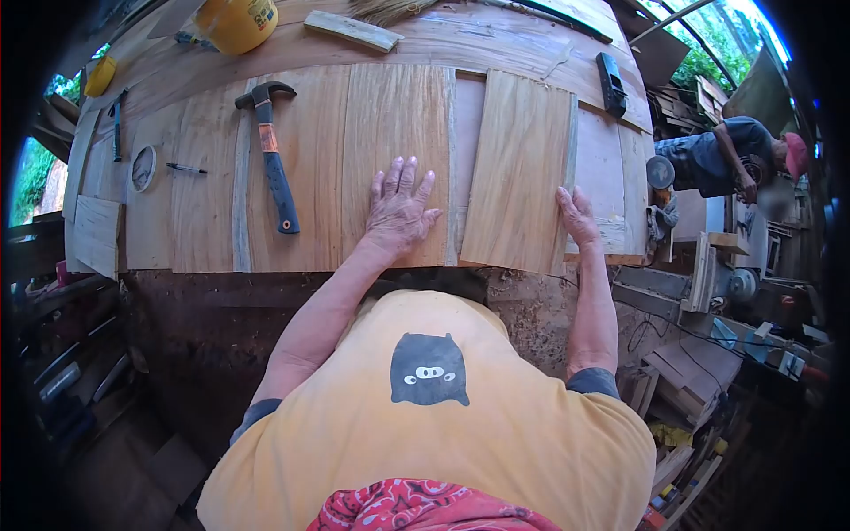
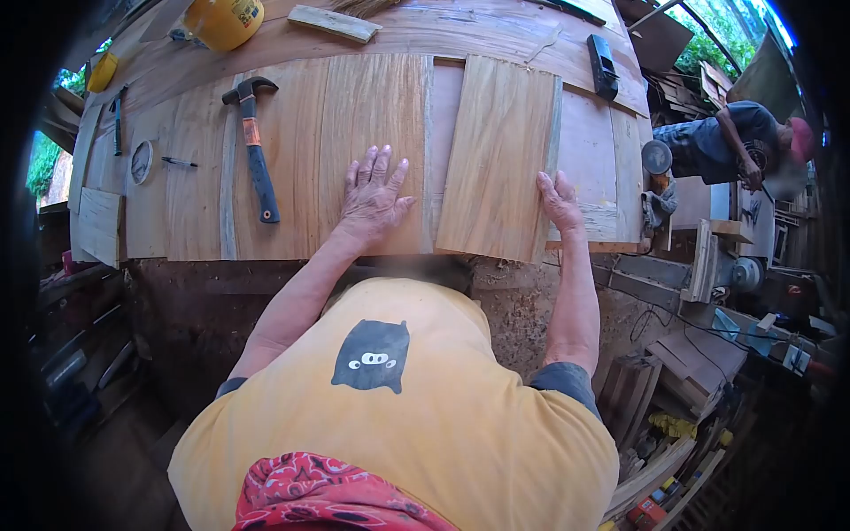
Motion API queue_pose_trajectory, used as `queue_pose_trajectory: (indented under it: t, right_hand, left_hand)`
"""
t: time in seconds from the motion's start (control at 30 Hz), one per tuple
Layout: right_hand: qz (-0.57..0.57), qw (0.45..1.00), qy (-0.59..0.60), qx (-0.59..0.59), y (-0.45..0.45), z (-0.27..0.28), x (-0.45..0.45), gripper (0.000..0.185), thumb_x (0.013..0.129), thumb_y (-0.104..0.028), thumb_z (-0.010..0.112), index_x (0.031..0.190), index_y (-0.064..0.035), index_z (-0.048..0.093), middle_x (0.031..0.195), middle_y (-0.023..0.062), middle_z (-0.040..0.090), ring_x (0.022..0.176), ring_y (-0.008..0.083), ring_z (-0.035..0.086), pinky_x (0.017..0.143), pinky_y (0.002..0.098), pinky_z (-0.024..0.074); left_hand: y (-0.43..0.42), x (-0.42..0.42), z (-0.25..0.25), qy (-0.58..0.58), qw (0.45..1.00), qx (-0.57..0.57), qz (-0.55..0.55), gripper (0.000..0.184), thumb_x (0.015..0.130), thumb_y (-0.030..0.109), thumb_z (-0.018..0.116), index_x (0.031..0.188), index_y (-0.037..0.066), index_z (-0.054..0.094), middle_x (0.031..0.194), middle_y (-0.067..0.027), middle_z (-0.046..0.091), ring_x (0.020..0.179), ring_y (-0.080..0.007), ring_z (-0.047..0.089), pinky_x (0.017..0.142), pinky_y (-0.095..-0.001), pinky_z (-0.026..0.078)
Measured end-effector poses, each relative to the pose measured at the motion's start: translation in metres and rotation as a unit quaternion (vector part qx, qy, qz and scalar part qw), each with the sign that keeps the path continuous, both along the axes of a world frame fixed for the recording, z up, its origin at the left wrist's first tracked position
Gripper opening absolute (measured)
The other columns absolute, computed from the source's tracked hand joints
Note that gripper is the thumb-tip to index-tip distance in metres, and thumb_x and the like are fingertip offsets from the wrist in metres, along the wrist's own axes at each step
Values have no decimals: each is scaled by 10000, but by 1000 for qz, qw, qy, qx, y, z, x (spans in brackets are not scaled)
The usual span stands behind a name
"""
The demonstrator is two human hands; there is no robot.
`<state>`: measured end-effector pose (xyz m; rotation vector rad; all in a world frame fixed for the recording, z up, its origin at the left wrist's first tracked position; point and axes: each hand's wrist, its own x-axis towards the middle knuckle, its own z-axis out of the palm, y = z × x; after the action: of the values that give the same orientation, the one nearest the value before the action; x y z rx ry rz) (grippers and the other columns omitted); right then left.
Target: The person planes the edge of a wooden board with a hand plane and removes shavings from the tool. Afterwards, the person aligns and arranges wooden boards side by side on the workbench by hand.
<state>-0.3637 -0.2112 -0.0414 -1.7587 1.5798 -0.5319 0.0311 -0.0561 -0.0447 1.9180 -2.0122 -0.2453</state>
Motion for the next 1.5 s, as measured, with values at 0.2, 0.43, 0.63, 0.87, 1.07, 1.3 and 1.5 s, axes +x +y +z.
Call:
queue_pose_trajectory:
  t: [0.2,0.43,0.63,0.87,1.07,1.3,1.5]
  right_hand:
    - [27,999,-15,30,-9,-17,-28,464,1030,-460,666,1030,-2,594,883,106,605,883,182,511,833,376,482]
    - [63,994,39,75,-14,0,-32,512,1025,-493,644,1044,9,545,911,197,609,907,270,551,875,433,478]
    - [11,998,57,13,10,14,26,519,1027,-483,624,1098,27,560,1052,317,676,1017,481,637,920,512,495]
    - [-25,986,162,19,-4,18,69,663,1002,-563,586,1118,89,565,1179,408,644,1190,541,606,1016,540,480]
    - [-43,985,165,33,-3,20,72,723,1000,-585,569,1209,107,563,1256,416,620,1241,537,588,1077,525,454]
    - [-58,984,156,59,-6,16,71,744,994,-587,577,1269,104,549,1293,399,618,1265,531,585,1103,514,441]
    - [-49,962,259,73,-5,22,81,795,1012,-648,489,1296,91,555,1315,373,626,1291,483,596,1100,513,447]
  left_hand:
    - [-9,-7,7,-30,995,89,39,794,978,556,574,1650,209,332,1742,-117,198,1615,-309,140,1283,-541,87]
    - [-14,-16,13,-72,987,126,64,789,1001,580,538,1660,218,301,1751,-89,174,1619,-280,127,1292,-525,81]
    - [-13,-17,11,-89,986,131,59,803,995,553,548,1669,209,278,1757,-98,159,1622,-299,122,1287,-541,83]
    - [-11,-14,0,-74,991,94,55,815,1004,568,530,1667,169,275,1754,-110,170,1622,-298,129,1287,-542,83]
    - [-11,-14,6,-68,991,104,54,819,1013,581,509,1666,148,272,1754,-113,170,1622,-292,130,1289,-536,75]
    - [-11,-13,3,-53,993,89,61,810,1023,563,508,1656,110,285,1748,-107,194,1621,-279,140,1291,-529,95]
    - [-10,-13,-4,-57,994,62,66,766,1031,523,527,1640,106,322,1736,-95,237,1613,-272,173,1286,-528,120]
